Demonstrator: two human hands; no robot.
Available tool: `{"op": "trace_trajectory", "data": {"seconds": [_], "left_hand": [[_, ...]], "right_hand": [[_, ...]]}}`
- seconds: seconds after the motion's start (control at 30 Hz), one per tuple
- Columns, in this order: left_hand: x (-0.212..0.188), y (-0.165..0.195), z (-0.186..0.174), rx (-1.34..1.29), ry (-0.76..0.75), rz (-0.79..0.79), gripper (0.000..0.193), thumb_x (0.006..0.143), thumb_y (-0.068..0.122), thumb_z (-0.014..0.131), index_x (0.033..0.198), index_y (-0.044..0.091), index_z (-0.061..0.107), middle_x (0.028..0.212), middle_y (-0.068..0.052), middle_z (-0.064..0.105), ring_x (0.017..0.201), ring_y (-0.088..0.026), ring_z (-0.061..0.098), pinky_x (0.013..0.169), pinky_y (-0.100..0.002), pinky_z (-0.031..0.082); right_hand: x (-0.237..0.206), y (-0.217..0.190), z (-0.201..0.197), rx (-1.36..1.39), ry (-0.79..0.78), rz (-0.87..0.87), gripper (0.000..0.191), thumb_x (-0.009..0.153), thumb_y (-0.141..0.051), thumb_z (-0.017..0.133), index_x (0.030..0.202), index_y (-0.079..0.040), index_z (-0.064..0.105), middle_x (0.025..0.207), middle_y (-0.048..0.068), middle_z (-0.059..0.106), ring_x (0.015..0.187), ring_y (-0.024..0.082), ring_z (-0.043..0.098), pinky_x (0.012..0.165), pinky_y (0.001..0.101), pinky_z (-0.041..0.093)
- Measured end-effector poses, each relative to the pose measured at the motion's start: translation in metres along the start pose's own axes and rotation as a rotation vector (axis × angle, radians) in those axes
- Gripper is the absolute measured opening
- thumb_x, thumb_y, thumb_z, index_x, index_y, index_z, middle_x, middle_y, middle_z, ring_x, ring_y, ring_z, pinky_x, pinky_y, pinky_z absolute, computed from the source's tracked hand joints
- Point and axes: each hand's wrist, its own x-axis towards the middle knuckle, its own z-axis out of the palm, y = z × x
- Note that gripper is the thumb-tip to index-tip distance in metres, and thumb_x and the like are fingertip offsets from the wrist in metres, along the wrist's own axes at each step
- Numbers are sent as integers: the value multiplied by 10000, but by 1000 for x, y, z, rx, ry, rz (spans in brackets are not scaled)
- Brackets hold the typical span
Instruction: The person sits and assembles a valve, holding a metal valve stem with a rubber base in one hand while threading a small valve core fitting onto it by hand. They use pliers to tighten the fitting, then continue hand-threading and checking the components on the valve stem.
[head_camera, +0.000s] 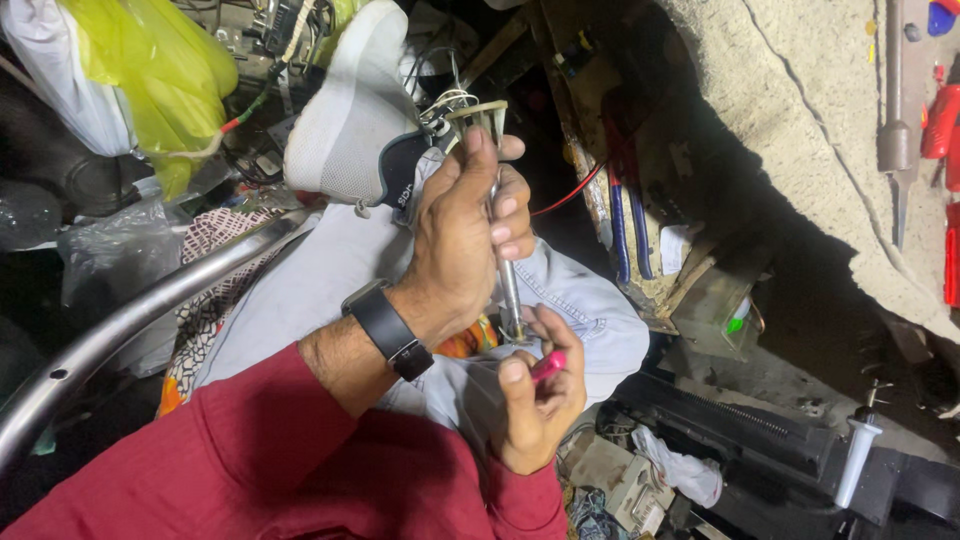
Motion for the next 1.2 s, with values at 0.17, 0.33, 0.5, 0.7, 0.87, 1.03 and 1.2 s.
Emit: {"op": "trace_trajectory", "data": {"seconds": [0.17, 0.33, 0.5, 0.7, 0.87, 1.03, 1.2], "left_hand": [[-1, -2, -2, -4, -42, -21, 475, 1065, 471, 459, 1246, 32, 458, 750, -6, 456, 559, -61, 391, 506, -236, 374], [2, -3, -8, 231, -113, 94, 360, 1116, 344, 476, 1206, 13, 367, 937, -81, 593, 695, -104, 532, 601, -276, 494], [8, 1, -16, 564, -123, 162, 408, 1043, 159, 598, 1346, 38, 353, 1184, -117, 671, 867, -132, 670, 662, -311, 650], [8, 13, -22, 601, -28, 227, 726, 918, 58, 702, 1417, 100, 176, 1168, -129, 579, 811, -188, 718, 630, -326, 686], [7, 19, -17, 726, -1, 309, 627, 911, 83, 784, 1307, 61, 299, 995, -105, 617, 747, -136, 689, 573, -301, 643], [8, 29, -5, 845, 104, 345, 554, 864, 111, 819, 1206, 56, 386, 774, -46, 652, 568, -104, 658, 465, -274, 563], [6, 31, 3, 854, 193, 374, 528, 858, 131, 810, 1179, 61, 397, 747, -40, 659, 520, -104, 637, 424, -273, 535]], "right_hand": [[3, 10, -5, 183, 70, 175, 428, 862, -131, 818, 1179, 94, 639, 917, 153, 707, 801, 149, 635, 775, 277, 494], [3, 10, -2, 106, 91, 141, 327, 860, -87, 808, 1105, 53, 643, 958, 175, 751, 859, 185, 679, 833, 301, 523], [6, 5, -1, 138, 87, 122, 282, 866, -52, 797, 1085, 56, 656, 955, 176, 747, 866, 197, 694, 843, 311, 537], [6, 5, 2, 89, 108, 127, 291, 856, -24, 794, 1101, 56, 659, 958, 179, 747, 857, 190, 685, 824, 304, 525], [5, 9, 1, 115, 102, 125, 279, 856, -22, 782, 1087, 51, 646, 962, 182, 749, 879, 210, 707, 855, 318, 543], [2, 17, 0, 196, 108, 143, 281, 848, -25, 783, 1080, 55, 645, 960, 157, 726, 875, 214, 704, 845, 328, 545], [4, 19, -1, 146, 103, 170, 311, 869, -45, 796, 1117, 71, 648, 981, 199, 750, 721, 140, 553, 663, 268, 421]]}}
